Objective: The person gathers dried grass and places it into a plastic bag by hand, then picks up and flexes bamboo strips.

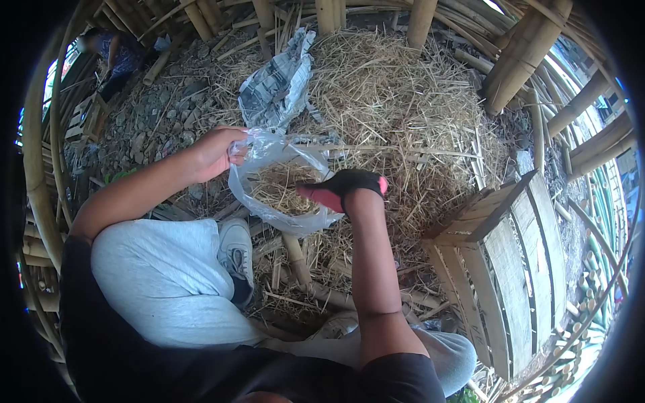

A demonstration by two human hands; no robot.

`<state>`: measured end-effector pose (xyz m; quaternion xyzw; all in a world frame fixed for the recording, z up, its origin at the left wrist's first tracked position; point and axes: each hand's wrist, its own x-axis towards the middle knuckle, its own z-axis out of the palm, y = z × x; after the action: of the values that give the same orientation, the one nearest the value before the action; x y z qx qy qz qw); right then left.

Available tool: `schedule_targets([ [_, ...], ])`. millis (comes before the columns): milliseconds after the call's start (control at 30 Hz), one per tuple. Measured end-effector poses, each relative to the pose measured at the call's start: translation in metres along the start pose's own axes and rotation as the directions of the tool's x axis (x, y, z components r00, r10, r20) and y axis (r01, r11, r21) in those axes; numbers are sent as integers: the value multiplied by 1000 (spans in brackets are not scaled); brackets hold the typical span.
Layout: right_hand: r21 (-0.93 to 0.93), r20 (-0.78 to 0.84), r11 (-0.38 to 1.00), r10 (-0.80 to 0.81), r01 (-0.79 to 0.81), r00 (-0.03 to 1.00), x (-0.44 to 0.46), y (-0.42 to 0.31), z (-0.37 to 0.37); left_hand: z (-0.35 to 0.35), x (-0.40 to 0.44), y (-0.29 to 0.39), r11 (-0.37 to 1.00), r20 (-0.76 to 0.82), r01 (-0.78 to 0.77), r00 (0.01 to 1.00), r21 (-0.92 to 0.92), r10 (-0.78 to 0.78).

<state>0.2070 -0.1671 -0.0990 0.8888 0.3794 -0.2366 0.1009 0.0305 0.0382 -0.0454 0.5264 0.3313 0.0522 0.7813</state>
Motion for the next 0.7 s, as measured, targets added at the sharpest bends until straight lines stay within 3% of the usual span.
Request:
schedule_targets([
  [67,-167,56,961,-212,218,976,30,-7,41,-7,1,1,1000,33,-19,999,-1,19],
  [167,-51,58,862,-501,504,863,56,3,53,-11,-6,4,1000,33,16,999,-16,-16],
  [233,318,-158,731,-588,605,793,35,17,16,-13,-15,21,1000,30,13,999,6,-13],
  [267,292,-399,467,-734,835,550,26,29,7,-14,-19,31,1000,31,15,999,12,-15],
  [300,609,-461,316,-605,728,649,16,37,-1,-22,-21,40,1000,63,3,998,-8,-3],
  [333,846,-476,-18,-475,533,740,3,42,-10,-24,-28,46,1000,41,-21,999,-14,22],
  [500,828,-555,-250,-238,502,797,36,61,-5,-35,-46,67,989,-79,-142,987,-36,139],
  [600,956,-272,-148,-115,254,955,84,82,17,-33,-49,61,993,-100,-104,990,-62,97],
  [700,968,-252,51,112,247,961,133,84,69,-54,-36,48,987,-98,-99,991,-130,86],
])
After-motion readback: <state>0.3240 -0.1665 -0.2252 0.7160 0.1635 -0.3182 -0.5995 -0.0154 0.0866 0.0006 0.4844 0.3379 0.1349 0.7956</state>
